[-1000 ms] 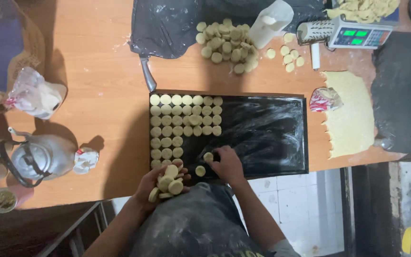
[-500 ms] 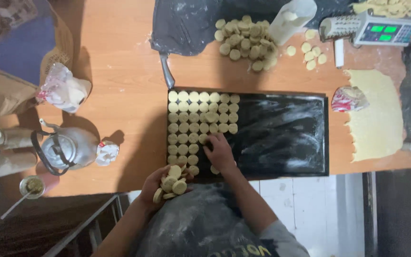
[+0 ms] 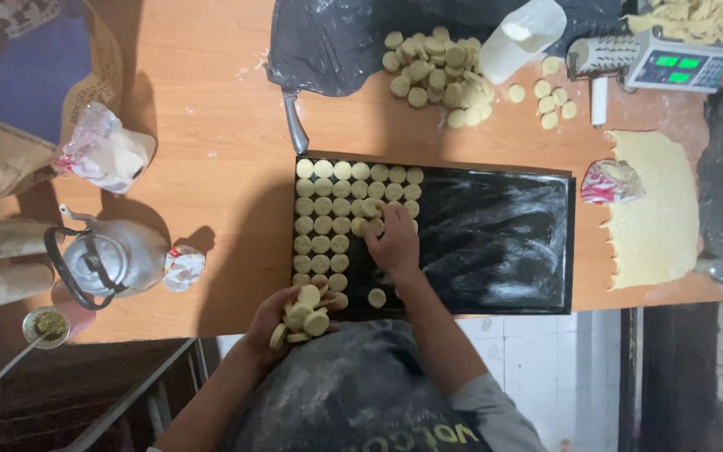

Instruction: Arranging small circular dough pieces onto a baking tray and then weighing dough scraps.

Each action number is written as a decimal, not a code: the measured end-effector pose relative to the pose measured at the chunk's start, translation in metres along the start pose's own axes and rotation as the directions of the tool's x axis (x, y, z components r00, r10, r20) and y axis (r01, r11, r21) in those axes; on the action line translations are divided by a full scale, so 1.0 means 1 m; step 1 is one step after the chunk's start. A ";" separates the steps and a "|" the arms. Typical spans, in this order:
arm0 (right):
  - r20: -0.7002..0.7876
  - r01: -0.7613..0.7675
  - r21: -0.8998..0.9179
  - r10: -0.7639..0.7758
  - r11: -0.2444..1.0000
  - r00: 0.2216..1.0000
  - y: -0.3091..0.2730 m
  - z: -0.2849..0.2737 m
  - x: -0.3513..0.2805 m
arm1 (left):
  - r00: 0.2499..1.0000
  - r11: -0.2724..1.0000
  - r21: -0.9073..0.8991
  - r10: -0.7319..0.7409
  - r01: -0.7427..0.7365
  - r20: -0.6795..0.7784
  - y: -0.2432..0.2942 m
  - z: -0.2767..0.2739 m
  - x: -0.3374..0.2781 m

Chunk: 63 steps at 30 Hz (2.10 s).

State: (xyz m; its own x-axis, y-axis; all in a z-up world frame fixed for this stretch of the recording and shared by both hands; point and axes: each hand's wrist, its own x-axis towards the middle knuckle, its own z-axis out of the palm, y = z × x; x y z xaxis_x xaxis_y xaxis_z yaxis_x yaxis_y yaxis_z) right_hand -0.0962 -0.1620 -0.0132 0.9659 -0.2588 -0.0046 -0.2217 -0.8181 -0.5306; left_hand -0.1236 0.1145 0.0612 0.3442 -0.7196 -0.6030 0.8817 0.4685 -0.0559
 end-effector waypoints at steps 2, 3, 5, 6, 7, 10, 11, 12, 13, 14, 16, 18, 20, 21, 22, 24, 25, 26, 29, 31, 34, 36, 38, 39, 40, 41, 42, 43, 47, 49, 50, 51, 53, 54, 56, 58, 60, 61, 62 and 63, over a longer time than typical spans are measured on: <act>0.003 0.042 0.053 -0.042 0.998 0.999 0.000 -0.002 0.010 | 1.000 1.000 0.018 0.008 -0.008 0.019 -0.001 0.000 0.001; 0.004 0.088 0.107 -0.089 0.990 0.996 0.000 -0.003 0.018 | 0.999 0.999 0.034 0.020 -0.021 0.040 0.000 0.000 0.002; -0.011 0.081 0.086 -0.080 0.993 0.997 -0.008 -0.013 0.023 | 0.999 0.999 0.018 0.030 -0.030 0.033 0.007 0.004 0.002; -0.016 0.060 0.067 -0.060 0.996 0.998 -0.013 -0.017 0.020 | 0.999 1.000 -0.004 0.030 -0.030 0.013 0.006 0.004 -0.003; -0.003 0.065 0.068 -0.065 0.996 0.998 -0.016 -0.019 0.016 | 0.999 0.999 -0.015 0.036 -0.036 0.009 0.004 0.004 -0.006; 0.083 0.136 0.046 -0.139 0.990 0.987 -0.022 -0.024 0.010 | 1.000 0.999 0.020 0.027 -0.027 0.015 0.010 0.005 -0.002; 0.132 0.184 0.016 -0.184 0.983 0.974 -0.023 -0.025 0.007 | 1.000 1.000 0.001 0.021 -0.021 0.016 0.010 0.005 0.000; 0.188 0.231 -0.008 -0.225 0.973 0.956 -0.025 -0.025 -0.001 | 1.000 1.000 -0.022 0.015 -0.015 0.012 0.008 0.002 -0.001; 0.199 0.229 -0.008 -0.223 0.973 0.954 -0.021 -0.021 -0.008 | 1.000 0.999 -0.031 0.013 -0.013 0.007 0.003 0.001 -0.001; 0.201 0.189 -0.038 -0.178 0.981 0.963 -0.017 -0.016 -0.010 | 1.000 1.000 0.001 0.017 -0.017 0.005 0.005 0.000 0.002; 0.198 0.151 -0.070 -0.135 0.986 0.971 -0.016 -0.014 -0.011 | 1.000 0.999 0.035 0.023 -0.023 0.007 0.007 0.001 0.006; 0.345 -0.120 0.069 0.089 0.990 0.934 -0.020 -0.017 -0.014 | 1.000 0.998 0.052 0.021 -0.020 -0.013 0.004 0.000 0.005; 0.342 -0.084 0.033 0.067 0.996 0.937 -0.019 -0.017 -0.013 | 1.000 0.999 0.032 0.002 -0.002 0.010 0.006 0.004 0.005; 0.337 -0.043 -0.002 0.041 0.999 0.940 -0.018 -0.017 -0.012 | 0.999 1.000 0.014 -0.013 0.012 0.035 0.008 0.007 0.006; 0.335 -0.044 -0.001 0.041 0.999 0.941 -0.017 -0.016 -0.014 | 0.999 1.000 0.017 -0.013 0.013 0.035 0.007 0.004 0.007; 0.244 0.119 -0.038 -0.106 0.992 0.964 -0.013 -0.015 -0.017 | 0.999 1.000 0.013 -0.002 0.001 0.054 0.008 0.000 0.010; 0.240 0.118 -0.040 -0.106 0.992 0.965 -0.009 -0.011 -0.021 | 0.998 1.000 0.016 -0.004 0.003 0.058 0.010 0.000 0.011; 0.318 0.053 -0.038 -0.038 0.998 0.947 -0.004 -0.008 -0.025 | 0.998 1.000 0.023 -0.003 0.002 0.063 0.010 0.001 0.011; 0.320 0.023 0.024 -0.030 0.999 0.947 -0.008 -0.011 -0.036 | 0.998 1.000 0.014 -0.023 0.022 0.055 0.010 0.003 0.014; 0.235 0.066 0.092 -0.086 0.994 0.968 -0.019 -0.017 -0.039 | 0.998 0.999 0.005 -0.039 0.039 0.040 0.009 0.002 0.015; 0.130 0.198 0.091 -0.209 0.976 0.969 -0.031 -0.023 -0.037 | 0.993 1.000 0.017 -0.021 0.019 0.119 0.010 -0.001 0.019; 0.374 -0.224 0.123 0.164 0.967 0.913 -0.030 -0.020 -0.042 | 0.994 0.999 0.024 -0.031 0.029 0.106 0.010 -0.003 0.015; 0.322 -0.198 0.201 0.127 0.959 0.938 -0.025 -0.012 -0.046 | 0.998 0.999 0.032 -0.045 0.044 0.045 0.011 0.001 0.013; 0.254 -0.164 0.277 0.092 0.947 0.963 -0.021 -0.009 -0.047 | 0.998 0.997 0.048 -0.059 0.060 -0.010 0.014 0.004 0.015; 0.247 -0.159 0.276 0.090 0.948 0.965 -0.021 -0.009 -0.044 | 0.998 0.997 0.053 -0.059 0.059 -0.004 0.014 0.004 0.016; 0.219 -0.127 0.302 0.061 0.945 0.974 -0.022 -0.009 -0.042 | 0.999 0.998 0.045 -0.048 0.047 0.008 0.014 0.004 0.017; 0.201 -0.098 0.325 0.033 0.940 0.979 -0.023 -0.010 -0.043 | 0.999 0.999 0.029 -0.037 0.036 0.015 0.011 0.002 0.015; 0.203 -0.098 0.323 0.032 0.941 0.979 -0.023 -0.008 -0.043 | 0.999 0.999 0.026 -0.036 0.036 0.016 0.011 0.001 0.015; 0.178 0.014 0.226 -0.056 0.974 0.982 -0.018 -0.007 -0.040 | 0.998 0.999 0.014 -0.051 0.051 0.031 0.013 0.003 0.018; 0.158 0.073 0.172 -0.100 0.982 0.982 -0.019 -0.011 -0.038 | 0.998 0.998 0.034 -0.060 0.060 -0.018 0.013 0.004 0.021; 0.207 0.036 0.174 -0.072 0.984 0.976 -0.023 -0.015 -0.036 | 0.999 0.997 0.064 -0.046 0.046 -0.009 0.013 0.003 0.023; 0.255 -0.001 0.174 -0.044 0.985 0.966 -0.026 -0.019 -0.035 | 1.000 0.995 0.095 -0.032 0.031 0.001 0.012 0.002 0.025; 0.262 0.017 0.155 -0.058 0.988 0.963 -0.030 -0.023 -0.033 | 0.998 0.997 0.073 -0.031 0.027 0.046 0.010 0.002 0.026; 0.265 0.037 0.141 -0.073 0.989 0.961 -0.032 -0.025 -0.032 | 0.996 0.998 0.058 -0.028 0.023 0.089 0.009 0.002 0.027; 0.205 0.140 0.092 -0.156 0.986 0.966 -0.028 -0.026 -0.032 | 0.998 0.999 0.034 -0.034 0.032 0.060 0.007 0.004 0.028; 0.145 0.239 0.041 -0.243 0.970 0.959 -0.023 -0.026 -0.024 | 0.999 0.999 0.015 -0.040 0.040 0.031 0.007 0.004 0.029; 0.171 0.082 0.037 -0.087 0.996 0.981 -0.015 -0.027 -0.012 | 0.996 0.999 0.042 -0.023 0.020 0.083 0.006 0.003 0.029; 0.176 0.084 0.038 -0.090 0.996 0.980 -0.016 -0.027 0.001 | 0.996 0.999 0.038 -0.020 0.017 0.081 0.005 0.003 0.030; 0.068 0.097 -0.002 -0.096 0.995 0.993 -0.019 -0.027 0.013 | 0.997 0.999 0.036 -0.026 0.023 0.077 0.006 0.002 0.031; -0.040 0.105 -0.043 -0.107 0.994 0.993 -0.020 -0.027 0.024 | 0.997 0.999 0.034 -0.032 0.030 0.073 0.006 0.001 0.032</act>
State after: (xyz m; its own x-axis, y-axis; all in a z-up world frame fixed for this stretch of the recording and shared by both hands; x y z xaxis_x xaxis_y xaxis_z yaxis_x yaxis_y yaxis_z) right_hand -0.0721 -0.1655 0.0206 0.9780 -0.1901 0.0857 -0.1244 -0.8620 -0.4914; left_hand -0.1071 0.0939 0.0427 0.3386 -0.7699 -0.5409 0.9018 0.4296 -0.0469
